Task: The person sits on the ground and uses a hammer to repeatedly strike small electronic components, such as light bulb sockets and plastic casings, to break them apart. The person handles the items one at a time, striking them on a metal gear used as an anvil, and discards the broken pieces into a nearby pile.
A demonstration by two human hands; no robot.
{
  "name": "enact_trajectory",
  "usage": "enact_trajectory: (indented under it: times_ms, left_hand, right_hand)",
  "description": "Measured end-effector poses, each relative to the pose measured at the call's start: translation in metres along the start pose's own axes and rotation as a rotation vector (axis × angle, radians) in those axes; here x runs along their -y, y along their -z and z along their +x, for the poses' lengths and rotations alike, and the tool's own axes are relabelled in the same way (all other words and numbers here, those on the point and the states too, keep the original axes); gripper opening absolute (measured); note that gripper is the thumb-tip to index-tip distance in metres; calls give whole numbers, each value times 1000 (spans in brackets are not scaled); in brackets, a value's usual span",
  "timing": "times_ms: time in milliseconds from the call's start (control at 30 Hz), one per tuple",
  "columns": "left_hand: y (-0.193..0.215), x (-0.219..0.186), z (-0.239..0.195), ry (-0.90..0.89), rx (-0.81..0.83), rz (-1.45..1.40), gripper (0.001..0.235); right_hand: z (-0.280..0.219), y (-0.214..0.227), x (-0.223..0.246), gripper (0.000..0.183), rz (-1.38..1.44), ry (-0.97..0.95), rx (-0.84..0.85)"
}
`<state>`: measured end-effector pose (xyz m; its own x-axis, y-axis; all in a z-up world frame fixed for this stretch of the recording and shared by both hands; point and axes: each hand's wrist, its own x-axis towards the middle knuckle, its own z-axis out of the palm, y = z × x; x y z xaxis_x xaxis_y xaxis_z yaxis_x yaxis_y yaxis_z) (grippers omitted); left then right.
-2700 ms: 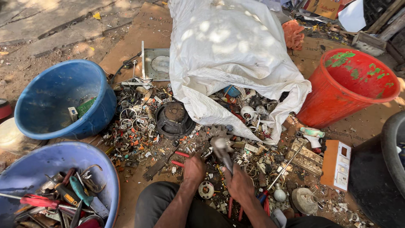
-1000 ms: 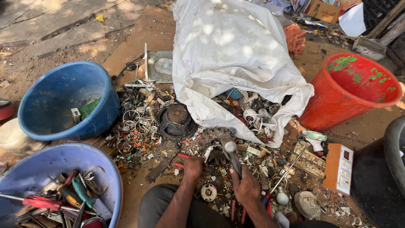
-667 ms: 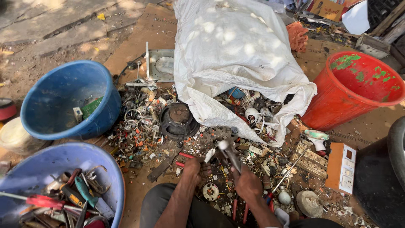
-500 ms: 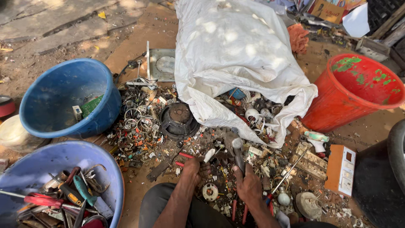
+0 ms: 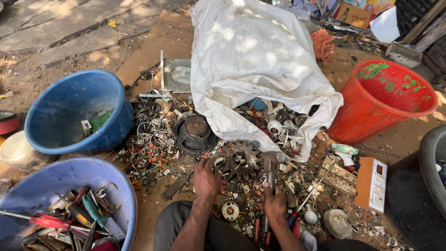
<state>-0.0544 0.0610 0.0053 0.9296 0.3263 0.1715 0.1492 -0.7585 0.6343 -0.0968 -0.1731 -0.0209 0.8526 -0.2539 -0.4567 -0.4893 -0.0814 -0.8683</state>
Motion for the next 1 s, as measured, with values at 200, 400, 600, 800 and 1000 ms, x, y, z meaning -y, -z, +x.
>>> enact_trajectory:
  times_ms: [200, 400, 600, 800, 1000]
  left_hand:
    - [2, 1, 5, -60, -80, 4, 38]
    - [20, -17, -3, 698, 258, -1031, 29]
    - [21, -57, -48, 876, 521, -1465, 34]
    - [6, -92, -115, 952, 815, -1357, 30]
    - [-9, -67, -91, 575, 586, -901, 31]
  right_hand:
    - [4, 16, -14, 30, 250, -125, 35]
    - [17, 26, -48, 27, 222, -323, 123]
    - [-14, 29, -40, 52, -547, 604, -241]
    - [-46, 29, -27, 57, -17, 191, 110]
    - [-32, 125, 16, 42, 218, 171, -97]
